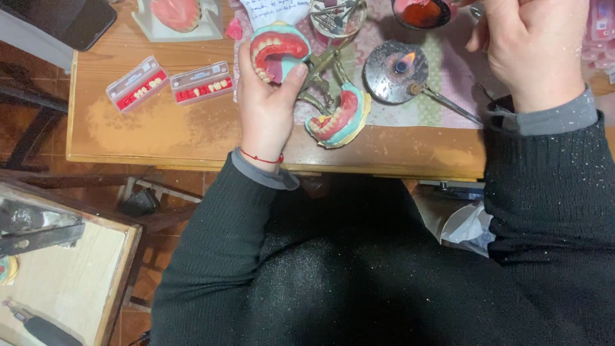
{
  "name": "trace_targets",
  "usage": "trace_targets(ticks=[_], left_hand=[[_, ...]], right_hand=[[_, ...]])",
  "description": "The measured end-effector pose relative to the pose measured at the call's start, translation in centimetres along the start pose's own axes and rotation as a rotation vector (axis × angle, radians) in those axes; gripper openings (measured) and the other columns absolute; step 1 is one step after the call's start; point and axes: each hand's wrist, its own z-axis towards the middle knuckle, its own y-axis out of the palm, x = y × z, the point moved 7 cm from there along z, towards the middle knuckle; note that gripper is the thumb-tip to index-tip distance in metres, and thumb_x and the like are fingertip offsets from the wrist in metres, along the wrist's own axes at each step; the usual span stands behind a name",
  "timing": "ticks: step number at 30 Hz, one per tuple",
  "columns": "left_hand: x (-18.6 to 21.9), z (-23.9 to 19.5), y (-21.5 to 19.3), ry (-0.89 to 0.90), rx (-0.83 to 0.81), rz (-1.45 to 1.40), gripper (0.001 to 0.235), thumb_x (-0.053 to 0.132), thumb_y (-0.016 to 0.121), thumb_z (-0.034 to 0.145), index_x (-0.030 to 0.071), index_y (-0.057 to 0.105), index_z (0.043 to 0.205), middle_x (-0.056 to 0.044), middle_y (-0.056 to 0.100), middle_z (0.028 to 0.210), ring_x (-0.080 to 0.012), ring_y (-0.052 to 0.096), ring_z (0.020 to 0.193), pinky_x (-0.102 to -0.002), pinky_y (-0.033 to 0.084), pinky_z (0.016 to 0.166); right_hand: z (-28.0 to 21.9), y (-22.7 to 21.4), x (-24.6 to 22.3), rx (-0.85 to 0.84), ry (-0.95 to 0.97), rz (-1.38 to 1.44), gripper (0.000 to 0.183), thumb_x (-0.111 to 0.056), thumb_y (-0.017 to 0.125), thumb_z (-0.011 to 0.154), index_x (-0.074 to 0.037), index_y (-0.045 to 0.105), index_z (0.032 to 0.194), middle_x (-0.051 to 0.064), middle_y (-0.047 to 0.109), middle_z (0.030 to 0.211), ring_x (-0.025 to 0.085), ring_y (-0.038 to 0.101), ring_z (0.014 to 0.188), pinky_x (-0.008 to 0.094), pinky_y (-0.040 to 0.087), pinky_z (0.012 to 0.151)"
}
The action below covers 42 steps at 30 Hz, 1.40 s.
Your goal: Assembling and refining a dental prosthetic using wax and a dental drill.
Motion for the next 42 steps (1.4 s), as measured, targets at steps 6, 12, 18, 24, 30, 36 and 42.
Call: trace_targets(ticks=[6,12,18,24,30,36,42], left_hand=[[-0.5,0.0,0.2,-0.037,-0.029,-0.115,0.046,0.002,0.074,0.102,0.001,0.045,0.137,-0.01,0.069,0.124,-0.0184,0.069,0.114,-0.034,0.058,0.105],[-0.5,0.0,-0.2,-0.003,0.002,-0.011,0.047,0.004,0.077,0.101,0.0,0.048,0.137,-0.011,0.071,0.124,-0.0197,0.069,0.115,-0.035,0.056,0.106],[-0.3,0.1,-0.3,-0.013,0.023,0.006,0.056,0.008,0.078,0.098,-0.001,0.044,0.141,-0.011,0.071,0.123,-0.0201,0.069,0.114,-0.034,0.056,0.104],[-0.6,-0.1,-0.2,-0.013,0.011,0.006,0.055,0.008,0.078,0.1,-0.001,0.043,0.142,-0.012,0.07,0.125,-0.0211,0.069,0.116,-0.036,0.057,0.105],[-0.9,0.0,-0.1,-0.039,0.001,-0.07,0.057,0.008,0.077,0.099,0.0,0.042,0.143,-0.012,0.07,0.124,-0.0202,0.07,0.114,-0.035,0.058,0.103],[-0.2,0.0,-0.2,-0.001,-0.005,-0.002,0.056,0.008,0.077,0.1,0.0,0.043,0.143,-0.012,0.07,0.125,-0.0204,0.07,0.116,-0.034,0.057,0.104],[-0.1,0.1,-0.1,-0.028,-0.004,-0.025,0.053,0.008,0.077,0.099,-0.001,0.045,0.14,-0.011,0.07,0.124,-0.0196,0.069,0.114,-0.034,0.057,0.104]], right_hand=[[-0.5,0.0,0.9,-0.015,-0.041,-0.137,0.032,-0.009,0.046,0.133,0.007,0.065,0.113,0.013,0.066,0.084,0.016,0.065,0.065,0.028,0.049,0.055],[-0.6,0.4,2.5,-0.028,-0.082,-0.042,0.032,-0.008,0.039,0.132,0.011,0.061,0.118,0.016,0.068,0.096,0.018,0.068,0.071,0.027,0.054,0.061],[-0.5,0.7,1.6,-0.06,-0.1,0.04,0.033,-0.011,0.036,0.133,0.01,0.06,0.127,0.015,0.071,0.113,0.016,0.067,0.079,0.026,0.055,0.068],[-1.2,0.8,2.3,-0.051,-0.117,-0.048,0.033,-0.008,0.036,0.129,0.012,0.06,0.119,0.017,0.07,0.107,0.019,0.069,0.08,0.028,0.055,0.069],[-1.7,0.9,1.5,-0.032,-0.127,-0.13,0.033,-0.006,0.035,0.129,0.012,0.061,0.12,0.016,0.07,0.103,0.02,0.071,0.084,0.028,0.056,0.071],[-1.3,1.1,0.9,-0.052,-0.16,-0.104,0.032,-0.005,0.033,0.127,0.013,0.059,0.121,0.018,0.071,0.108,0.02,0.072,0.087,0.026,0.056,0.071],[-0.9,0.7,4.1,-0.045,-0.009,-0.075,0.035,-0.011,0.038,0.134,0.006,0.06,0.113,0.013,0.071,0.096,0.017,0.071,0.085,0.028,0.055,0.074]])
